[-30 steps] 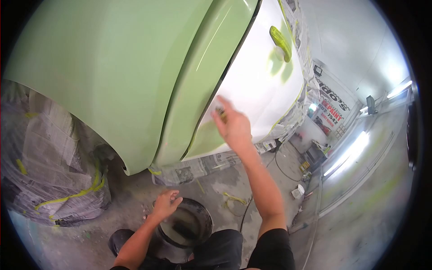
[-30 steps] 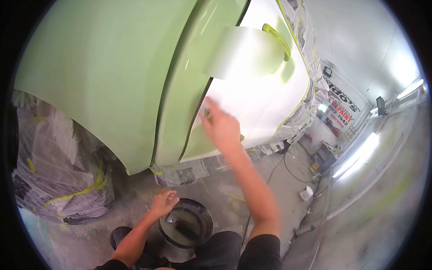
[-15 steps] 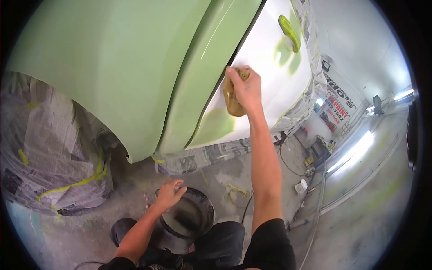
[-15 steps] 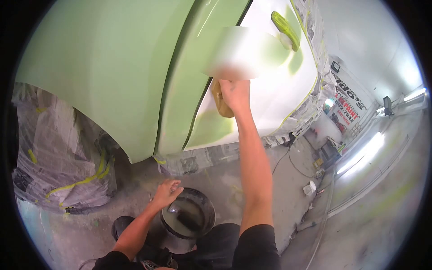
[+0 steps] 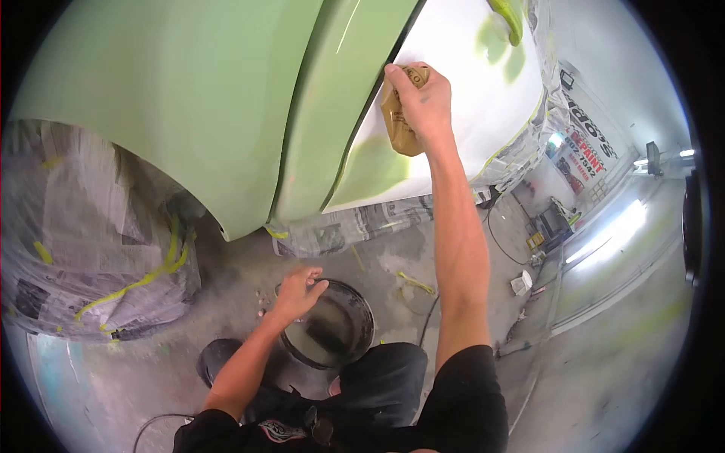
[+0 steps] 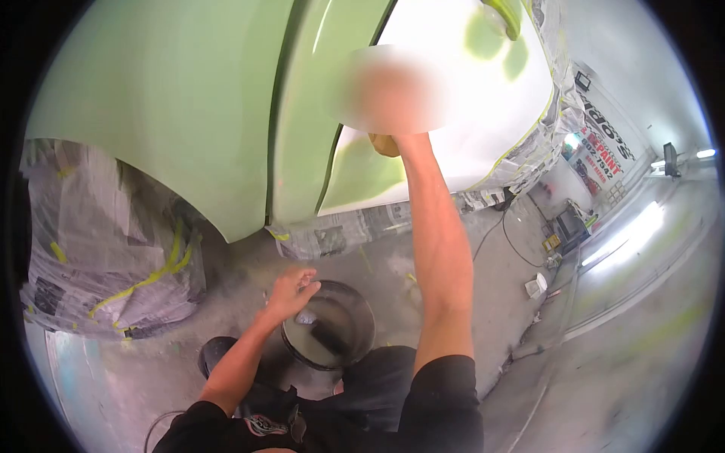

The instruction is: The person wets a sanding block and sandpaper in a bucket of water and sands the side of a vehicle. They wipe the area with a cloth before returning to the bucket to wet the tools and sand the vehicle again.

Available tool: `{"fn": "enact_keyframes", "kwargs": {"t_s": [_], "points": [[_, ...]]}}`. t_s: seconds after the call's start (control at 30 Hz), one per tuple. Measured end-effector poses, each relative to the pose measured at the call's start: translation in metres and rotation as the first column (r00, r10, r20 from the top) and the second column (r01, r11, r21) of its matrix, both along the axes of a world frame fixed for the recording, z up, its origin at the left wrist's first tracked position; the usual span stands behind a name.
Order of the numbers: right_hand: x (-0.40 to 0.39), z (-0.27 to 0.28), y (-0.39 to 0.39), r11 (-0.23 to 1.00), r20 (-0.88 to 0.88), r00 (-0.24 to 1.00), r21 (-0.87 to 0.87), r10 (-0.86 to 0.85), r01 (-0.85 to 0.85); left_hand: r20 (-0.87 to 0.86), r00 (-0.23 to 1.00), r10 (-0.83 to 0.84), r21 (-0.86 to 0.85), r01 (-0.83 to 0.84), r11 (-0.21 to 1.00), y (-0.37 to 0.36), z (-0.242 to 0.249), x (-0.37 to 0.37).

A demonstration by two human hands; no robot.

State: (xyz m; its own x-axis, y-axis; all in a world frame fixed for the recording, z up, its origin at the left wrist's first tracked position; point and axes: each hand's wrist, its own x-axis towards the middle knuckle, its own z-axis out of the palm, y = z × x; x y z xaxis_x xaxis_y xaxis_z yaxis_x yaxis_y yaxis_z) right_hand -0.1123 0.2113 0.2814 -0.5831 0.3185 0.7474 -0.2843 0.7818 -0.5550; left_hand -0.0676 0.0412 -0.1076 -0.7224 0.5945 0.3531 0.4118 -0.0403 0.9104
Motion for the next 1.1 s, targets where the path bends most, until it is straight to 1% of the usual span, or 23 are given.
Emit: {"fn": "enact_keyframes", "kwargs": {"t_s": [0.03,0.1,0.2,0.3,0.33,0.37,0.43,0.53,0.57,0.63,0.7,0.73,0.77,0.8,0.83,0.9,0.93,1.0,1.03,1.07,1.1], "points": [[-0.002,0.005,0.001,0.999,-0.013,1.0,0.026,-0.021,0.021,-0.014,1.0,-0.003,-0.022,0.003,1.0,-0.001,0.001,-0.001],[-0.008,0.026,0.007,0.995,-0.06,0.996,0.076,-0.061,0.065,-0.009,1.0,-0.018,-0.007,0.018,1.0,-0.002,0.001,-0.003],[-0.011,0.077,0.0,0.999,-0.095,0.995,0.003,-0.042,0.043,-0.019,1.0,-0.002,-0.023,0.002,1.0,-0.007,-0.003,-0.004],[-0.012,0.069,-0.006,0.986,-0.198,0.977,0.127,-0.081,0.108,-0.025,0.999,0.026,-0.043,-0.027,0.999,-0.007,-0.004,-0.008],[-0.011,0.061,-0.005,0.975,-0.177,0.978,0.169,-0.115,0.145,-0.024,0.999,0.035,-0.049,-0.036,0.998,-0.008,-0.004,-0.008],[-0.007,0.059,-0.002,0.971,-0.146,0.984,0.201,-0.102,0.13,-0.03,0.999,0.032,-0.057,-0.033,0.998,-0.009,-0.004,-0.007],[0.0,0.078,-0.006,0.976,-0.048,0.991,0.175,-0.125,0.131,-0.042,0.999,0.026,-0.074,-0.029,0.997,-0.009,-0.004,-0.008],[-0.004,0.093,-0.009,0.986,-0.102,0.987,0.103,-0.124,0.135,-0.029,1.0,-0.011,-0.099,0.008,0.995,-0.009,-0.01,-0.008],[-0.003,0.084,-0.011,0.989,-0.082,0.991,0.097,-0.108,0.116,-0.027,1.0,-0.004,-0.098,0.001,0.995,-0.01,-0.011,-0.008],[0.002,0.043,-0.011,0.993,-0.048,0.996,0.091,-0.077,0.081,-0.028,1.0,0.008,-0.089,-0.01,0.996,-0.012,-0.005,-0.008],[-0.003,-0.012,0.008,0.988,-0.014,0.998,0.146,-0.054,0.055,-0.084,0.996,0.028,-0.078,-0.034,0.996,-0.009,-0.011,-0.012],[0.016,-0.033,-0.003,1.0,0.128,0.992,-0.021,0.023,-0.021,-0.115,0.993,0.036,-0.075,-0.045,0.996,-0.008,-0.014,-0.015],[0.036,-0.056,-0.005,0.994,0.253,0.964,-0.089,0.079,-0.058,-0.116,0.993,0.029,-0.074,-0.038,0.997,-0.009,-0.014,-0.017],[0.051,-0.089,-0.003,0.975,0.312,0.935,-0.196,0.167,-0.108,-0.111,0.994,0.02,-0.074,-0.028,0.997,-0.011,-0.015,-0.015],[0.061,-0.131,0.012,0.99,0.327,0.935,-0.019,0.138,-0.14,-0.099,0.995,0.013,-0.076,-0.02,0.997,-0.011,-0.016,-0.013],[0.103,-0.195,0.012,0.98,0.401,0.895,-0.042,0.195,-0.194,-0.07,0.998,-0.005,-0.202,-0.009,0.979,-0.015,-0.015,-0.01],[0.113,-0.216,0.019,0.98,0.447,0.874,-0.132,0.191,-0.147,-0.039,0.999,-0.011,-0.278,0.0,0.961,-0.019,-0.018,-0.005],[0.143,-0.272,0.028,0.946,0.564,0.798,-0.324,0.21,-0.02,-0.222,0.974,-0.038,-0.36,-0.046,0.932,-0.016,-0.04,-0.005],[0.154,-0.293,0.032,0.895,0.521,0.821,-0.445,0.232,0.03,-0.148,0.985,-0.094,-0.464,0.015,0.886,-0.014,-0.037,-0.004],[0.158,-0.309,0.043,0.824,0.485,0.841,-0.56,0.24,0.088,-0.166,0.978,-0.128,-0.526,0.022,0.85,-0.011,-0.044,-0.001],[0.158,-0.339,0.064,0.905,0.438,0.884,-0.424,0.164,0.042,-0.184,0.972,-0.148,-0.555,0.021,0.831,-0.008,-0.061,0.003]]}}
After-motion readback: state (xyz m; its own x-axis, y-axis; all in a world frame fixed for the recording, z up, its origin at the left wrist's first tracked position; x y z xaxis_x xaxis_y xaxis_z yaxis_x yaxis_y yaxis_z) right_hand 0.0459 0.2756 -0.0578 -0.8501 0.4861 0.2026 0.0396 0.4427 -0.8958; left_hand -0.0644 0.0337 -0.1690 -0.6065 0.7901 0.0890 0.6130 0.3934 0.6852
